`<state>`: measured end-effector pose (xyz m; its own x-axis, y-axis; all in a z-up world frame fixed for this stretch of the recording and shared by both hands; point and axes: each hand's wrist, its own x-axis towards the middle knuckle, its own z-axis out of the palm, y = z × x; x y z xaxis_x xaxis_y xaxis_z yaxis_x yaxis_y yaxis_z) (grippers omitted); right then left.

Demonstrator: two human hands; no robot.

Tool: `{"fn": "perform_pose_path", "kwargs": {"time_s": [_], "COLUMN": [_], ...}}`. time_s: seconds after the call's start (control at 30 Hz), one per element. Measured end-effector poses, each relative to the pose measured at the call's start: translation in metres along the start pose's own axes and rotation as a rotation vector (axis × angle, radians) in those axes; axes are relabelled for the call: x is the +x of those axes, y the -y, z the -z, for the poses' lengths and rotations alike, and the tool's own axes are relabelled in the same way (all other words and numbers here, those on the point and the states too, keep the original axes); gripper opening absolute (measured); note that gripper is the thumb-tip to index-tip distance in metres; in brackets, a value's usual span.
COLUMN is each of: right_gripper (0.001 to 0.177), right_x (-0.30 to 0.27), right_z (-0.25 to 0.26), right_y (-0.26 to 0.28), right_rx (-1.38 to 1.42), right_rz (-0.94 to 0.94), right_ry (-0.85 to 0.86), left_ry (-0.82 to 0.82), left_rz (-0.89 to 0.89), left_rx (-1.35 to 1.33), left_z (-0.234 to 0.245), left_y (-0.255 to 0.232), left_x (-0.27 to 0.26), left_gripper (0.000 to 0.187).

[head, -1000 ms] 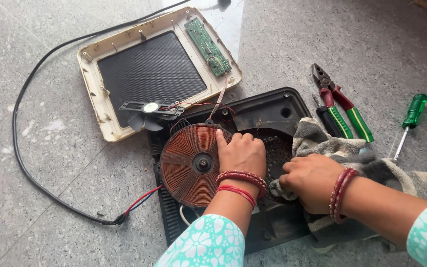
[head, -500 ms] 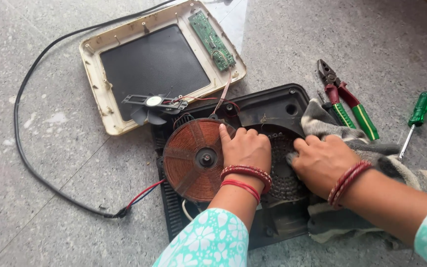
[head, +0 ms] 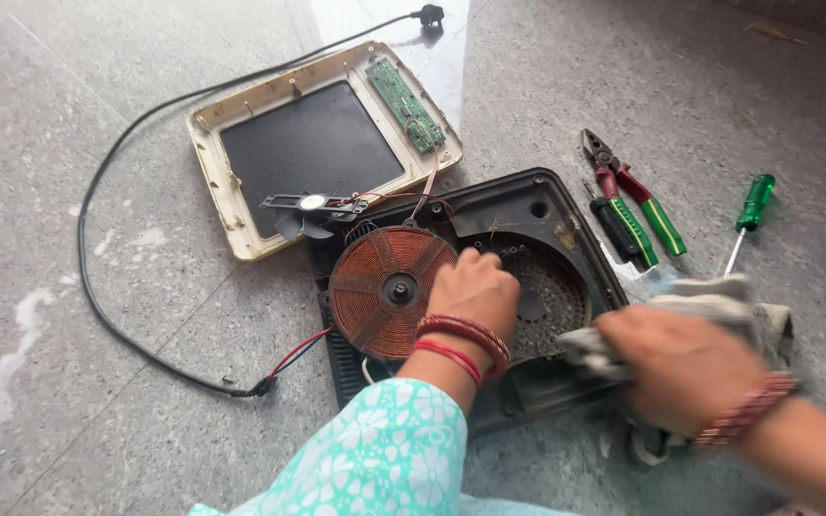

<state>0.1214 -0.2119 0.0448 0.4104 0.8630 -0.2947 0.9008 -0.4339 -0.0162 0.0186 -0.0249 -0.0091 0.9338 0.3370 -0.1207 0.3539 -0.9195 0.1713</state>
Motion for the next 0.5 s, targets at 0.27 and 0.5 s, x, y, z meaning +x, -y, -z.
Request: {"fn": "perform_pose_path", "kwargs": {"time_s": [0.27,0.5], "right_gripper": [0.037,0.062], "right_x": [-0.001,-0.007], "right_z": [-0.070,-0.062], "right_y": [0.049,0.055], "right_rx": [0.035,0.055], "right_rz": [0.164,0.069], "right_ry": [-0.337,-0.091], "left_ry": [0.276,0.274], "left_rz": [0.067,0.065], "left_rx": [-0.116,-0.064], "left_z": [-0.014,-0.019], "left_y": [-0.024,-0.023], "left_x": [-0.032,-0.028], "left_gripper": [0.024,0.023]}}
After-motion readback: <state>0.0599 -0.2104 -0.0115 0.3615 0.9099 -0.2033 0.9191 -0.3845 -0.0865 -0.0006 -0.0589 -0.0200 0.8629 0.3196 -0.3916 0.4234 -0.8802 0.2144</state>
